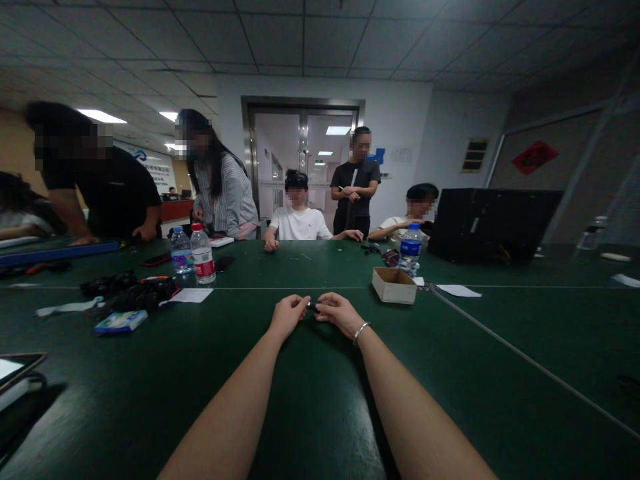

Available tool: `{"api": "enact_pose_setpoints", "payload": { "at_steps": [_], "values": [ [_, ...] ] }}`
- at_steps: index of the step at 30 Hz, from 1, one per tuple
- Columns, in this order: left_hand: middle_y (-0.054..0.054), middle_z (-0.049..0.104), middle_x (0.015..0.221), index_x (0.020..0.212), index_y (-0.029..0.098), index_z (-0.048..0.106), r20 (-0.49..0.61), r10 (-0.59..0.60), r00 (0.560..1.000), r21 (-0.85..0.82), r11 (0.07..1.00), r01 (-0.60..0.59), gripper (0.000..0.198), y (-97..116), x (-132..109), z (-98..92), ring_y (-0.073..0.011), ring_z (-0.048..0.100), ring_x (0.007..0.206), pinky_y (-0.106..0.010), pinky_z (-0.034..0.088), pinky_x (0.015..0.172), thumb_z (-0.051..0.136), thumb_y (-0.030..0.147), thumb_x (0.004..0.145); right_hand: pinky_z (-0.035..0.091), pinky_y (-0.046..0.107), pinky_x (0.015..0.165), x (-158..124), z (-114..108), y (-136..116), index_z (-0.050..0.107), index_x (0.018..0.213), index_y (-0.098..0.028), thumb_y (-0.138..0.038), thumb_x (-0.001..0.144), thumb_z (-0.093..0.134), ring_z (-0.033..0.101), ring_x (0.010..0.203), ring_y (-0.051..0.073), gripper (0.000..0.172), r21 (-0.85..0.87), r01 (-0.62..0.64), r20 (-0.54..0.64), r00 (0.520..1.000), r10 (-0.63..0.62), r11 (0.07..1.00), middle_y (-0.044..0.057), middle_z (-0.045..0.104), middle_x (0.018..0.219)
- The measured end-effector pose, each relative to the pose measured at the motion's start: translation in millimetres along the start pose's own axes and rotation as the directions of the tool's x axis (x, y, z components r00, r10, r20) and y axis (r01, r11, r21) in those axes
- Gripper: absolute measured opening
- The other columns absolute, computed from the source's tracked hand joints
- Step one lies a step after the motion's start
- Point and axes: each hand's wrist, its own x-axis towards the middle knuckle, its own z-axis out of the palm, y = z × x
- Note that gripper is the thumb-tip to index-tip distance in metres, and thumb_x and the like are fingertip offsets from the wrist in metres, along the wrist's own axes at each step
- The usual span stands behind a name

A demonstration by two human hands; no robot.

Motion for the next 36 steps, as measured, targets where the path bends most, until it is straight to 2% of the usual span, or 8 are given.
{"api": "enact_pose_setpoints", "payload": {
  "at_steps": [6, 11, 13, 16, 20, 26, 31, 36],
  "values": [
    [-0.004, 0.06, 0.066, 0.074, 0.014, 0.062, -0.02, -0.02, 1.0, 0.049, 0.999, 0.021, 0.048, 3.3, -1.7, 1.8, -0.0146, 0.056, 0.061, -0.023, 0.042, 0.054, 0.049, 0.059, 0.072, 0.055, 0.02, 0.054, 0.8, 0.0, 1.0, 0.054, 0.079, -0.014, -0.012, 0.06, 0.076, 0.064, 0.059, 0.013, 0.029, 0.023, 0.0, -0.012, 1.0, 0.0, 1.0, 0.001, 0.062, 0.068],
    [-0.008, 0.062, 0.097, 0.104, 0.018, 0.06, 0.043, 0.009, 0.999, -0.127, 0.992, -0.004, 0.04, 11.5, -5.4, -0.6, -0.0165, 0.058, 0.08, -0.02, 0.044, 0.055, 0.056, 0.043, 0.073, 0.055, 0.021, 0.055, 0.2, 0.3, 0.1, 0.053, 0.079, -0.014, -0.01, 0.063, 0.073, 0.064, 0.057, 0.014, 0.026, 0.044, -0.006, -0.038, 0.999, 0.008, 0.999, 0.001, 0.062, 0.069],
    [-0.008, 0.062, 0.102, 0.106, 0.018, 0.059, 0.067, 0.036, 0.997, -0.16, 0.987, -0.025, 0.039, 14.2, -6.4, -2.0, -0.0164, 0.058, 0.083, -0.019, 0.043, 0.056, 0.06, 0.035, 0.071, 0.056, 0.022, 0.057, 0.4, -0.1, 0.2, 0.053, 0.081, -0.014, -0.009, 0.064, 0.073, 0.064, 0.059, 0.014, 0.026, 0.049, -0.006, -0.035, 0.999, 0.008, 0.999, 0.002, 0.063, 0.071],
    [-0.008, 0.063, 0.099, 0.1, 0.016, 0.062, 0.076, 0.04, 0.996, -0.161, 0.987, -0.028, 0.034, 15.5, -6.6, -3.1, -0.0157, 0.059, 0.079, -0.019, 0.044, 0.056, 0.062, 0.032, 0.07, 0.056, 0.024, 0.06, 1.1, -0.9, 1.1, 0.056, 0.087, -0.013, -0.009, 0.064, 0.073, 0.065, 0.062, 0.014, 0.029, 0.037, -0.022, -0.039, 0.999, 0.023, 0.999, 0.004, 0.063, 0.074],
    [-0.009, 0.064, 0.093, 0.097, 0.015, 0.063, 0.057, 0.029, 0.998, -0.174, 0.984, -0.019, 0.035, 12.6, -5.0, -3.0, -0.0156, 0.06, 0.075, -0.021, 0.046, 0.058, 0.063, 0.036, 0.07, 0.056, 0.025, 0.065, 1.5, -0.8, 1.5, 0.062, 0.087, -0.012, -0.009, 0.064, 0.074, 0.064, 0.066, 0.014, 0.027, -0.001, -0.031, -0.021, 0.999, 0.031, 1.0, 0.006, 0.064, 0.081],
    [-0.009, 0.065, 0.087, 0.09, 0.013, 0.063, 0.031, 0.0, 1.0, -0.185, 0.983, 0.006, 0.034, 10.3, -4.0, -3.4, -0.0168, 0.062, 0.076, -0.023, 0.048, 0.061, 0.066, 0.039, 0.068, 0.056, 0.023, 0.066, -0.1, 0.4, 1.2, 0.065, 0.085, -0.012, -0.01, 0.061, 0.075, 0.063, 0.068, 0.012, 0.027, -0.039, 0.004, -0.013, 1.0, -0.005, 0.999, 0.003, 0.063, 0.08],
    [-0.01, 0.065, 0.084, 0.086, 0.012, 0.063, 0.019, -0.047, 0.999, -0.206, 0.977, 0.05, 0.035, 7.4, -1.9, -0.8, -0.0176, 0.063, 0.073, -0.022, 0.046, 0.055, 0.067, 0.041, 0.066, 0.055, 0.023, 0.065, 1.8, -0.3, 4.2, 0.064, 0.084, -0.012, -0.01, 0.057, 0.076, 0.063, 0.069, 0.013, 0.029, -0.061, 0.007, -0.038, 0.999, -0.009, 0.998, 0.004, 0.063, 0.08],
    [-0.01, 0.065, 0.084, 0.085, 0.012, 0.063, -0.002, -0.047, 0.999, -0.19, 0.981, 0.046, 0.035, 3.5, 0.7, 1.3, -0.0182, 0.063, 0.074, -0.02, 0.045, 0.053, 0.067, 0.042, 0.067, 0.055, 0.024, 0.065, 3.2, -1.3, 5.6, 0.064, 0.083, -0.012, -0.012, 0.053, 0.078, 0.063, 0.067, 0.013, 0.033, -0.059, 0.01, -0.029, 1.0, -0.012, 0.998, 0.004, 0.063, 0.08]
  ]
}}
